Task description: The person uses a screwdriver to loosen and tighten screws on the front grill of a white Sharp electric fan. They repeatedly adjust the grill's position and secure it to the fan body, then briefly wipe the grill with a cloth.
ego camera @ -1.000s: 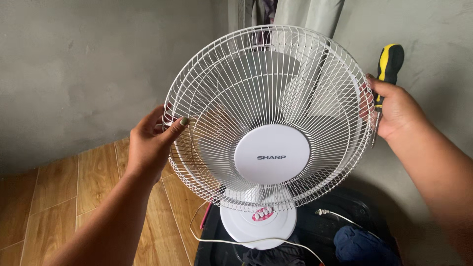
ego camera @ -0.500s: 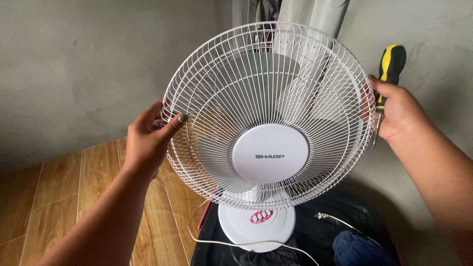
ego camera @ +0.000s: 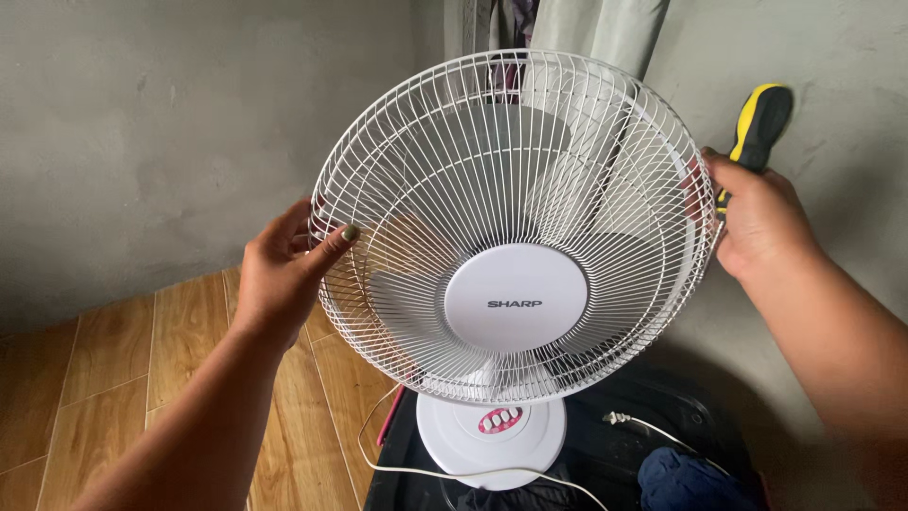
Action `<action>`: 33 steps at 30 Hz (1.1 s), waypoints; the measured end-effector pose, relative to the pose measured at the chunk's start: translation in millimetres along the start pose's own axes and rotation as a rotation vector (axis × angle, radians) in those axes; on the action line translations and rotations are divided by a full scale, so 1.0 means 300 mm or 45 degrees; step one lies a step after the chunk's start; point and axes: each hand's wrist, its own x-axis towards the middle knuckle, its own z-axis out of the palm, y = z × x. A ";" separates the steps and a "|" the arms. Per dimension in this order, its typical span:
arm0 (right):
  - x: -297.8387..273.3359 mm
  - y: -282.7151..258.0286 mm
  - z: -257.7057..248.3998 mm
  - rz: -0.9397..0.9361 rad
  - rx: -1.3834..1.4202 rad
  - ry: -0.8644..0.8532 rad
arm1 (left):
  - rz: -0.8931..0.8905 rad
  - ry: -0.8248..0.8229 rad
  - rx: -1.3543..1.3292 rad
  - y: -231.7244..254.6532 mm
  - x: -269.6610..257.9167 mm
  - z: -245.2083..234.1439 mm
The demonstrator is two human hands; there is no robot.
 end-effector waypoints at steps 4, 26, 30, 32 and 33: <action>-0.056 -0.011 0.046 -0.342 -0.171 -0.010 | 0.020 0.016 0.068 -0.005 0.004 0.000; 0.006 0.036 0.129 -0.309 -0.191 0.114 | 0.048 0.116 0.289 -0.054 0.048 0.048; 0.018 0.044 0.125 -0.321 -0.271 0.147 | 0.025 0.119 0.433 -0.052 0.044 0.046; 0.025 0.050 0.121 -0.324 -0.257 0.115 | -0.089 0.081 0.324 -0.051 0.039 0.056; 0.027 0.050 0.118 -0.325 -0.250 0.100 | -0.145 0.060 0.269 -0.050 0.039 0.062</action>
